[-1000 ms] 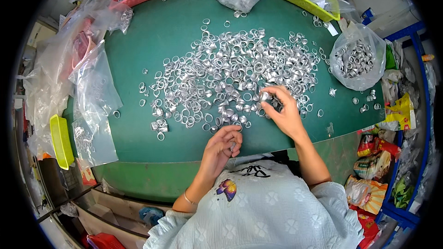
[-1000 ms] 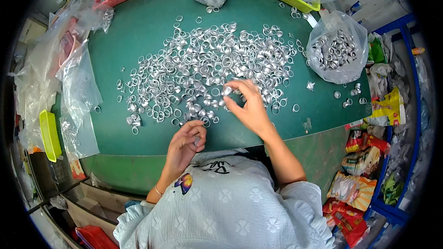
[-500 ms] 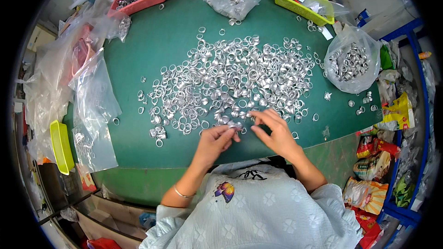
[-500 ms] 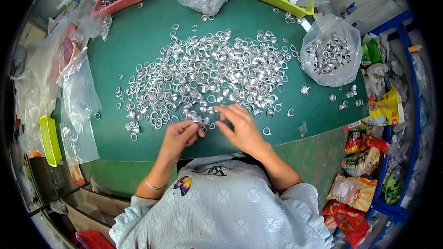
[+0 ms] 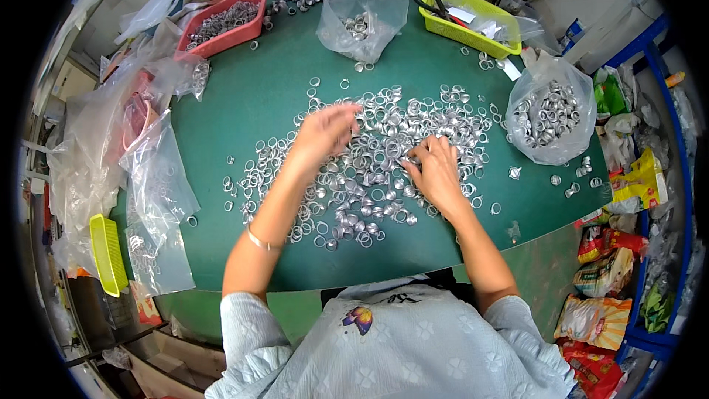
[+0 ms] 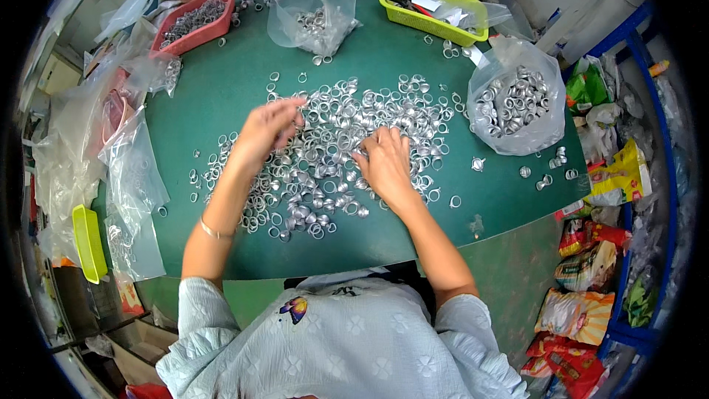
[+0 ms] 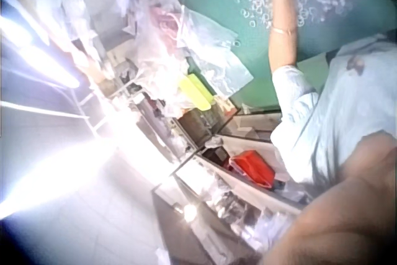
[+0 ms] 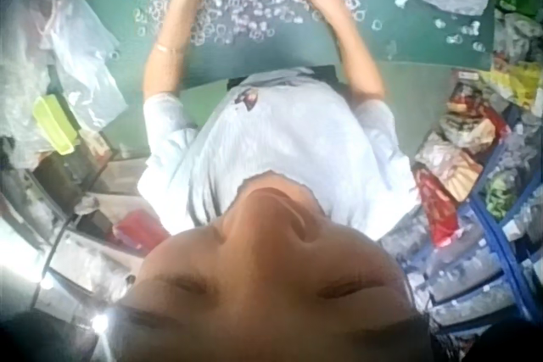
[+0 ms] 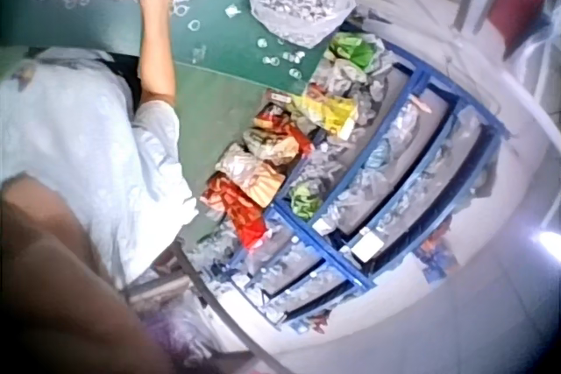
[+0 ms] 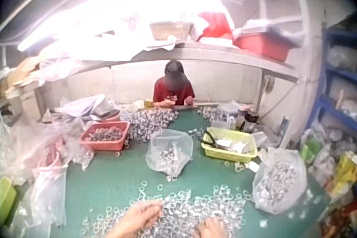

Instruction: The person sorts metal ring components by hand, picking them from a large pile on a table and placing them into a plastic bag.

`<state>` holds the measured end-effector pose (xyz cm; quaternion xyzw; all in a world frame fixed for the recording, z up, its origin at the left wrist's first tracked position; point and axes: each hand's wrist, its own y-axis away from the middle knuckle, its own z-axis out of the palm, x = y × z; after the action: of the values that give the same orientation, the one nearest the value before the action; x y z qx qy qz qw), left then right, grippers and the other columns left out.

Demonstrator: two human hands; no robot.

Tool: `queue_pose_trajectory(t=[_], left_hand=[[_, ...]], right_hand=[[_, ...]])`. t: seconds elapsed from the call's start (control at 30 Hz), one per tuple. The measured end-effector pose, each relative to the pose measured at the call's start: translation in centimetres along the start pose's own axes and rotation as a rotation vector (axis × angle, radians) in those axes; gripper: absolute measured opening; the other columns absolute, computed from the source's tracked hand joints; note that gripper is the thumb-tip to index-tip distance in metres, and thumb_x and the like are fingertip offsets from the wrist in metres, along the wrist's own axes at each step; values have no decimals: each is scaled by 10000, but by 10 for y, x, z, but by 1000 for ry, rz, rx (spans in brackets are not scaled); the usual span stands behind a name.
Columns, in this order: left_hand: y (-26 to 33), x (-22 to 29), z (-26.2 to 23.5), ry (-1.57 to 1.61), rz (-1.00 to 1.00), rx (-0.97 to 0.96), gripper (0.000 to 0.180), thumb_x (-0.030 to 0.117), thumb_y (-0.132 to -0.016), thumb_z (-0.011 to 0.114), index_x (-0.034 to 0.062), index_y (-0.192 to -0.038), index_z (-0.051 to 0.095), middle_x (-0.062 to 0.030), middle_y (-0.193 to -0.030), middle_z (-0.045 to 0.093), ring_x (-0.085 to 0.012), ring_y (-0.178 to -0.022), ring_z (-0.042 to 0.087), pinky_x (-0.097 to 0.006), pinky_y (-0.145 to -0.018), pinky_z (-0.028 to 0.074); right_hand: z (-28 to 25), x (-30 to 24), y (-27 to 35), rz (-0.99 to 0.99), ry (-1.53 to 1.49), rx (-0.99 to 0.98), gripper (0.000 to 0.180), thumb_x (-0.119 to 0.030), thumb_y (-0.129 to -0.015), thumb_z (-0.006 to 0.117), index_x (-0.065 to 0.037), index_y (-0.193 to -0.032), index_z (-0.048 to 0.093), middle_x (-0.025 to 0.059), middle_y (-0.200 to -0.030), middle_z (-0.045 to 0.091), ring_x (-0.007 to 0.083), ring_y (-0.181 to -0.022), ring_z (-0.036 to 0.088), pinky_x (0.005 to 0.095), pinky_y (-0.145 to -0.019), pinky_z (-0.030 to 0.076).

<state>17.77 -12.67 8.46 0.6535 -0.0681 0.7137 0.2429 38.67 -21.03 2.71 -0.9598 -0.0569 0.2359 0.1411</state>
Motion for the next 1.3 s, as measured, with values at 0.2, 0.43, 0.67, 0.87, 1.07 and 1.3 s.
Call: queue_pose_trajectory(t=[0.2, 0.43, 0.67, 0.87, 1.07, 1.3], left_hand=[[90, -61, 27, -848, 426, 8, 358, 98, -742, 672, 51, -1088, 591, -91, -927, 542, -223, -818, 522, -301, -720, 441], [123, -87, 30, -1191, 383, 210, 394, 63, -686, 680, 88, -1070, 595, -104, -1126, 470, -291, -938, 451, -392, -820, 385], [122, -88, 15, -1167, 301, 401, 425, -81, -683, 567, 126, -1052, 612, -111, -1114, 465, -304, -981, 436, -395, -833, 352], [128, -95, 4, -1166, 236, 521, 476, -116, -667, 522, 141, -1057, 616, -117, -1106, 460, -305, -977, 438, -391, -831, 352], [142, -97, -6, -1150, 231, 608, 490, -114, -677, 530, 121, -1101, 597, -121, -1086, 459, -296, -939, 434, -381, -825, 358], [144, -88, 20, -876, 308, 599, 384, -80, -731, 576, 63, -1087, 587, -112, -1027, 479, -258, -881, 434, -334, -800, 376]], right_hand=[[-17, 4, 20, -140, -262, -119, 190, -62, -698, 673, -43, -859, 574, 61, -985, 551, 242, -943, 498, 352, -787, 353], [-19, -1, 9, -77, -341, -47, 280, -104, -741, 644, -34, -1005, 580, 106, -1052, 565, 282, -1027, 499, 383, -913, 349], [-12, -18, 12, -302, -158, -357, 514, -299, -747, 663, -51, -1174, 522, 107, -1309, 406, 313, -1278, 296, 480, -1025, 249], [-36, -20, 33, -398, -244, -553, 375, -251, -750, 668, -61, -1061, 582, 86, -1230, 494, 266, -1260, 350, 484, -1042, 232], [-21, -11, 1, -156, -411, -158, 117, -48, -750, 635, -14, -861, 631, 106, -882, 615, 268, -847, 544, 352, -771, 431], [51, -53, -55, -332, -183, -59, 184, -131, -717, 677, -12, -839, 608, 76, -893, 524, 249, -900, 473, 361, -770, 368]])
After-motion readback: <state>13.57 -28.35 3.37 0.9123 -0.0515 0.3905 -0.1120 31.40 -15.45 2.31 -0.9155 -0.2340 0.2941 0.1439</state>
